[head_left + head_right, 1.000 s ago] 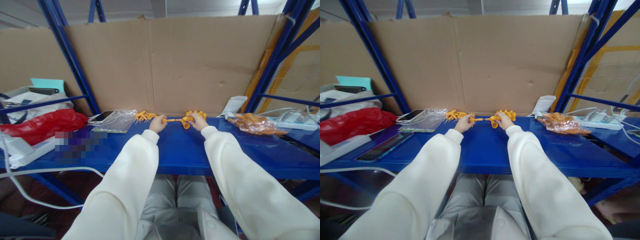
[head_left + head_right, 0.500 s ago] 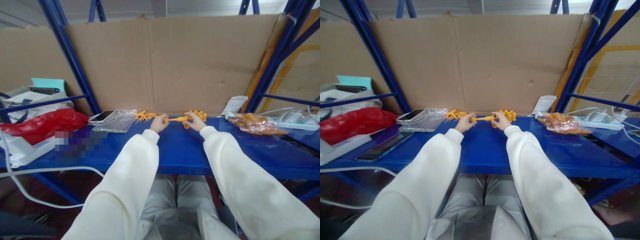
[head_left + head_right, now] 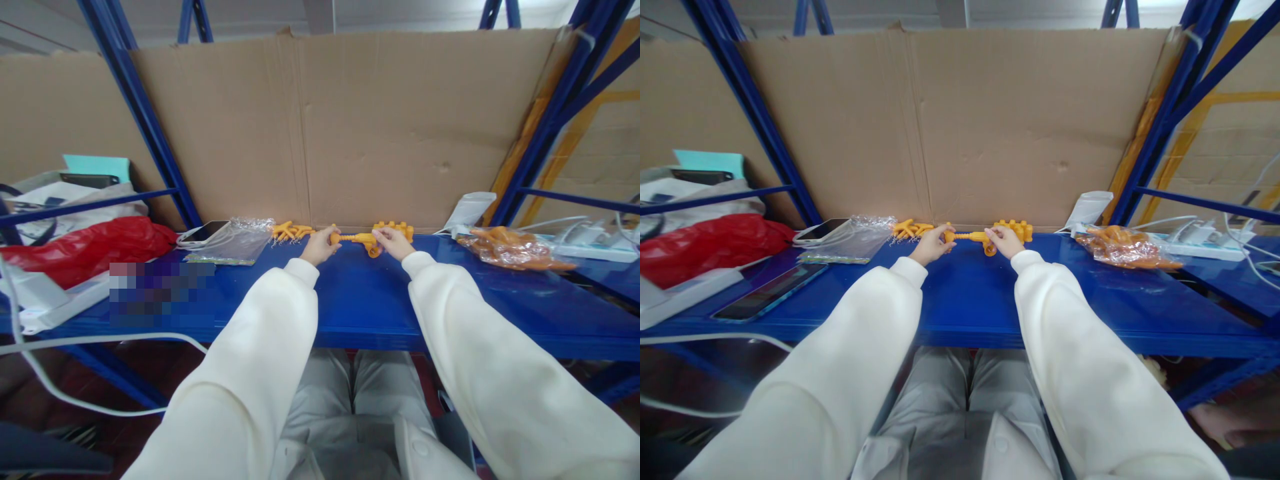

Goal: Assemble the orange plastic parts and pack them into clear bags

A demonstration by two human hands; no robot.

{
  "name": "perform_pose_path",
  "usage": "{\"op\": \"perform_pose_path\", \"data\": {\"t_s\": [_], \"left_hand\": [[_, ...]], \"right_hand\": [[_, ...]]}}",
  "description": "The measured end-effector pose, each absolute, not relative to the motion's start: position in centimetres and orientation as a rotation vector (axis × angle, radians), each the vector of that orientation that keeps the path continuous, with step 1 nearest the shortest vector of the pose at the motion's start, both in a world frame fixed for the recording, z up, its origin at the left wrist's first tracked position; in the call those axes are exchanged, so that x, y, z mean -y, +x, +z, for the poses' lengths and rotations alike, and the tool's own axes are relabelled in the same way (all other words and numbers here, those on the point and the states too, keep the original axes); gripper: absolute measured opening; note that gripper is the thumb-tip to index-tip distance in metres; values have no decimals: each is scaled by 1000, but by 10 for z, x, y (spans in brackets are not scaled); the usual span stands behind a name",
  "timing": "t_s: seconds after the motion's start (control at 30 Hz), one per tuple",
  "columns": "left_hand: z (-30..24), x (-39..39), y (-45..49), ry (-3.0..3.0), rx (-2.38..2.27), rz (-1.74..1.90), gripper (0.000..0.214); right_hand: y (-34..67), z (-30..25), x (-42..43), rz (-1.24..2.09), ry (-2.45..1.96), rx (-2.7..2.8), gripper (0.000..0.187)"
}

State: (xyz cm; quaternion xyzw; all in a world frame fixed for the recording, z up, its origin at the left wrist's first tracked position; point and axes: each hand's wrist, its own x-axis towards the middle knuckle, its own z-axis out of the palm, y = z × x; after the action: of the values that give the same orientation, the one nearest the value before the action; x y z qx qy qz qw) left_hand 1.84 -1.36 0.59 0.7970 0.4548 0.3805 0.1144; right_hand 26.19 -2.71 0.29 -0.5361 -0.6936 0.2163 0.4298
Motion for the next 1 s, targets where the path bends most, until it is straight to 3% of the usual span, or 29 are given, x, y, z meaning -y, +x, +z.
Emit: {"op": "perform_pose_path", "data": {"t_s": [0.23, 0.4, 0.6, 0.87, 1.0], "left_hand": [[5, 15, 20, 2343, -1362, 1101, 36], [4, 13, 18, 2356, -1432, 1138, 35], [0, 8, 18, 2385, -1370, 1182, 38], [-6, 2, 18, 2459, -1239, 1250, 37], [-7, 2, 19, 2488, -1208, 1261, 37]], "right_hand": [[260, 3, 29, 596, -1356, 1691, 37], [263, -1, 24, 655, -1226, 1731, 55], [269, -5, 18, 712, -1120, 1775, 56], [273, -7, 16, 640, -1234, 1862, 70], [273, -8, 13, 652, -1283, 1803, 68]]}}
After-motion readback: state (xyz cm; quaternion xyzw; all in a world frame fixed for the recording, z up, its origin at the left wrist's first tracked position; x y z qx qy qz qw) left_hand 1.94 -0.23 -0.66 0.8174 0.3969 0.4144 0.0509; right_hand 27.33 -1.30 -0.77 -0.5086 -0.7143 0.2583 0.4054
